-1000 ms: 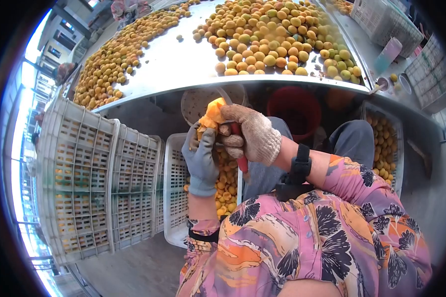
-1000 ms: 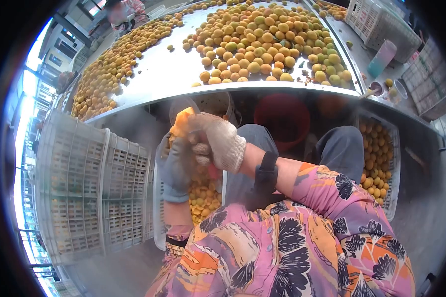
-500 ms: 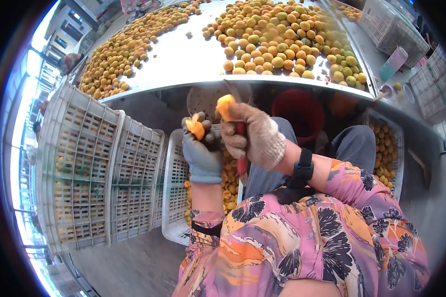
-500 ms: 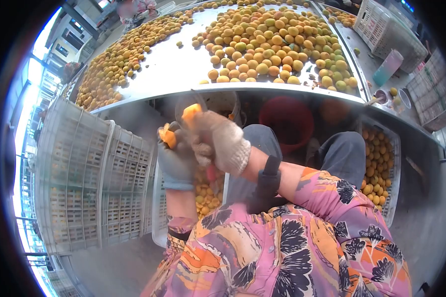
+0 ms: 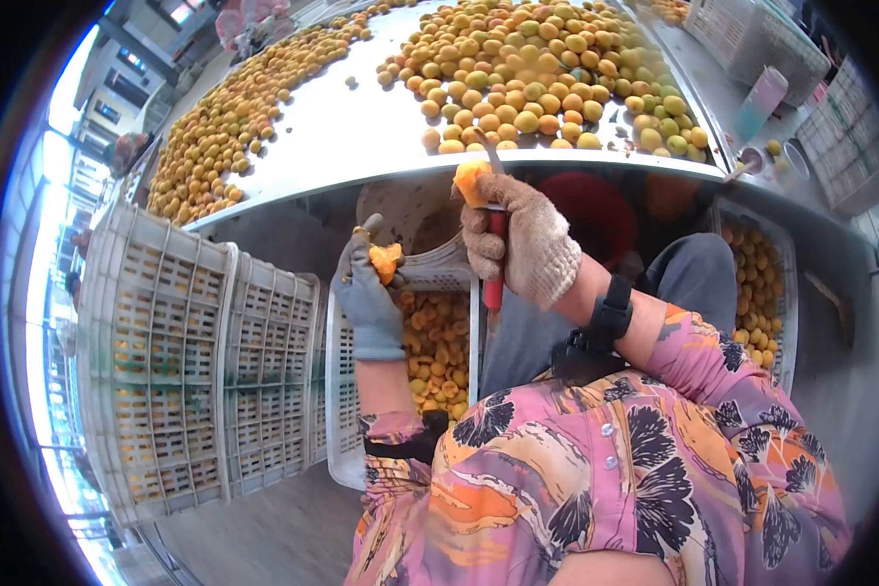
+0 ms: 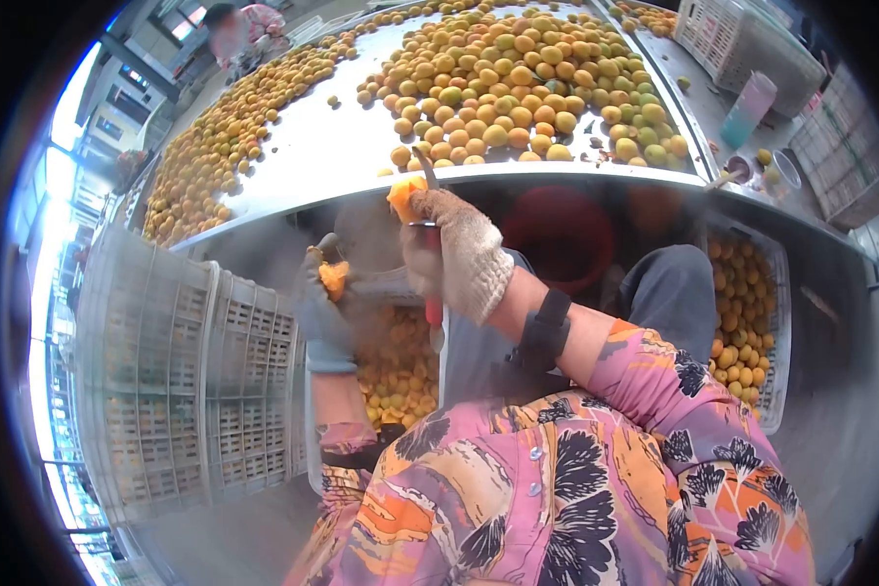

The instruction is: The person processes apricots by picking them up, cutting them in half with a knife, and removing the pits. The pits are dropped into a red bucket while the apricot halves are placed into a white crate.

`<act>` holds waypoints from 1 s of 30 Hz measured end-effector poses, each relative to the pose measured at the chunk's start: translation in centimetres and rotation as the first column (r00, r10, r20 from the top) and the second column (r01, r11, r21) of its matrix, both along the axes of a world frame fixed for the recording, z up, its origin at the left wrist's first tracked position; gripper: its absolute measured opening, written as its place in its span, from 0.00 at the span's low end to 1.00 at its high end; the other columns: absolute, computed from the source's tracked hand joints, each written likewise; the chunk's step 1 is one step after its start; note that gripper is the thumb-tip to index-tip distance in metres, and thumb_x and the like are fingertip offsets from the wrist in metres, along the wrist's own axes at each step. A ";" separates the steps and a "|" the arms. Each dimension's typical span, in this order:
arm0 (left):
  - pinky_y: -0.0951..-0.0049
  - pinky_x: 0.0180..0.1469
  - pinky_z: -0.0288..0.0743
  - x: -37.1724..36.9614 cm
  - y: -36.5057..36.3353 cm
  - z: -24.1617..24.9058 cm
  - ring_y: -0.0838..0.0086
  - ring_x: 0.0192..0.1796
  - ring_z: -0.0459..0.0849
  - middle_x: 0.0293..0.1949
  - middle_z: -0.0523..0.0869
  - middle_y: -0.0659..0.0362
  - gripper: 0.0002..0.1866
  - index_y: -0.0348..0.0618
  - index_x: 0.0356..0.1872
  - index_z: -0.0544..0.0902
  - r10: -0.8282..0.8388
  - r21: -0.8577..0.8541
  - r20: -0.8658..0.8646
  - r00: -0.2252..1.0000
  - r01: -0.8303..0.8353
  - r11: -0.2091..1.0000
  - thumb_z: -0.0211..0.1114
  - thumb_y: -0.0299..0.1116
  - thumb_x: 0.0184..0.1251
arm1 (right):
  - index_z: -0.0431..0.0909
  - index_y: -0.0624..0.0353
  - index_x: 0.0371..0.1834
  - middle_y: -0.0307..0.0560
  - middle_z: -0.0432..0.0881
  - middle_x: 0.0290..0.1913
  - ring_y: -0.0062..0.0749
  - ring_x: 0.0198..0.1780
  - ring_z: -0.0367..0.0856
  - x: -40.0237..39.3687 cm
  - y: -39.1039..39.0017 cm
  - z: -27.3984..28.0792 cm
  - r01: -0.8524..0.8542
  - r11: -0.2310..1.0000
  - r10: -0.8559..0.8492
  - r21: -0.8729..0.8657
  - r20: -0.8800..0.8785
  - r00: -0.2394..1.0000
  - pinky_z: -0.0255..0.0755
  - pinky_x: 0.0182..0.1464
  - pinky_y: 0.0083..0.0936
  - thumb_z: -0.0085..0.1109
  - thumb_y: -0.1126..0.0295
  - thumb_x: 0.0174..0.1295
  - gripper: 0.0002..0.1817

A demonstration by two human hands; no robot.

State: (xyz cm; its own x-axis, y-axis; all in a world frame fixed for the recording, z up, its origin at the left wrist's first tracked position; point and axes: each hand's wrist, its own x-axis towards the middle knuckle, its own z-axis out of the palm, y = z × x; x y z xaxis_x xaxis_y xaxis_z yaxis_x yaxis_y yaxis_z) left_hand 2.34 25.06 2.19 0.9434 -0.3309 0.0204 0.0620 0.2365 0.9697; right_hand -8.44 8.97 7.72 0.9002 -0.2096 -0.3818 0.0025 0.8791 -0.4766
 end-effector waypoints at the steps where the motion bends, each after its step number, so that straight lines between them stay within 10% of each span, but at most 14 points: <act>1: 0.85 0.21 0.70 1.0 -0.4 -0.5 0.83 0.26 0.78 0.36 0.86 0.60 0.20 0.36 0.52 0.82 0.004 0.011 -0.004 1.000 -0.004 1.000 0.53 0.43 0.76 | 0.70 0.55 0.43 0.35 0.70 0.25 0.21 0.16 0.62 -0.2 -0.8 0.0 0.011 0.999 -0.009 0.047 -0.026 1.000 0.59 0.18 0.22 0.51 0.58 0.68 0.12; 4: 0.84 0.24 0.75 3.4 -2.2 -0.4 0.82 0.31 0.81 0.37 0.86 0.57 0.16 0.35 0.51 0.82 -0.007 0.070 0.026 1.000 0.005 0.998 0.55 0.36 0.75 | 0.72 0.53 0.30 0.32 0.72 0.21 0.23 0.13 0.64 -0.8 -2.7 -0.3 0.088 0.994 -0.088 0.060 -0.010 0.996 0.55 0.15 0.24 0.55 0.55 0.65 0.14; 12: 0.78 0.29 0.76 2.3 -13.5 0.2 0.77 0.31 0.82 0.35 0.85 0.57 0.14 0.34 0.45 0.84 -0.358 0.250 0.115 0.927 0.322 0.913 0.59 0.35 0.70 | 0.72 0.56 0.39 0.36 0.69 0.23 0.21 0.16 0.60 -4.8 -10.2 1.0 0.490 0.871 -0.484 0.004 0.163 0.859 0.55 0.17 0.23 0.49 0.60 0.69 0.11; 13: 0.79 0.28 0.75 2.4 -15.6 -1.4 0.78 0.30 0.82 0.33 0.87 0.57 0.12 0.35 0.42 0.86 -0.452 0.314 0.069 0.889 0.411 0.856 0.64 0.35 0.68 | 0.72 0.58 0.40 0.36 0.69 0.23 0.22 0.16 0.60 -5.3 -11.0 1.2 0.538 0.843 -0.529 -0.011 0.164 0.832 0.54 0.17 0.23 0.48 0.60 0.69 0.12; 14: 0.75 0.33 0.76 2.0 -17.8 -4.0 0.75 0.32 0.83 0.31 0.87 0.55 0.13 0.35 0.41 0.86 -0.524 0.317 0.475 0.707 0.418 0.851 0.65 0.36 0.66 | 0.72 0.58 0.40 0.36 0.69 0.23 0.22 0.16 0.60 -5.9 -11.4 1.4 0.551 0.834 -0.542 -0.010 0.161 0.824 0.54 0.17 0.23 0.48 0.60 0.69 0.12; 15: 0.73 0.38 0.77 1.7 -19.5 -3.6 0.73 0.35 0.84 0.32 0.88 0.51 0.15 0.35 0.41 0.86 -0.679 0.663 0.163 0.716 0.430 0.612 0.65 0.38 0.65 | 0.73 0.57 0.40 0.35 0.69 0.23 0.22 0.16 0.60 -6.6 -11.7 1.8 0.582 0.813 -0.573 -0.011 0.155 0.805 0.54 0.17 0.23 0.49 0.60 0.69 0.12; 18: 0.71 0.35 0.77 0.8 -23.4 -8.3 0.70 0.32 0.84 0.36 0.87 0.49 0.18 0.36 0.44 0.85 -0.774 0.743 0.372 0.512 0.335 0.579 0.61 0.42 0.66 | 0.73 0.57 0.40 0.35 0.69 0.23 0.21 0.16 0.60 -8.6 -13.1 1.5 0.605 0.795 -0.590 -0.038 0.181 0.787 0.54 0.17 0.23 0.51 0.60 0.68 0.12; 22: 0.72 0.29 0.76 -1.1 -24.3 -8.3 0.71 0.26 0.82 0.32 0.86 0.53 0.19 0.37 0.49 0.83 -0.789 0.635 0.425 0.444 0.475 0.609 0.59 0.43 0.70 | 0.73 0.55 0.39 0.34 0.69 0.23 0.21 0.15 0.60 -10.8 -14.3 0.6 0.609 0.789 -0.600 -0.078 0.113 0.792 0.55 0.17 0.22 0.54 0.58 0.66 0.12; 24: 0.75 0.23 0.73 -2.4 -23.7 -5.6 0.76 0.22 0.78 0.29 0.84 0.57 0.20 0.39 0.55 0.79 -0.758 0.466 0.090 0.646 0.645 0.605 0.56 0.44 0.72 | 0.73 0.54 0.38 0.34 0.70 0.22 0.21 0.15 0.61 -11.3 -14.6 0.5 0.627 0.772 -0.625 -0.104 0.052 0.779 0.56 0.17 0.23 0.55 0.58 0.66 0.12; 30: 0.79 0.24 0.71 -5.2 -20.1 -1.2 0.78 0.22 0.75 0.34 0.82 0.57 0.22 0.40 0.57 0.77 -0.671 0.251 0.035 0.741 0.643 0.724 0.51 0.47 0.74 | 0.72 0.53 0.37 0.34 0.70 0.21 0.17 0.12 0.61 -11.3 -13.5 1.3 0.554 0.796 -0.575 -0.243 -0.018 0.818 0.56 0.13 0.19 0.56 0.62 0.66 0.08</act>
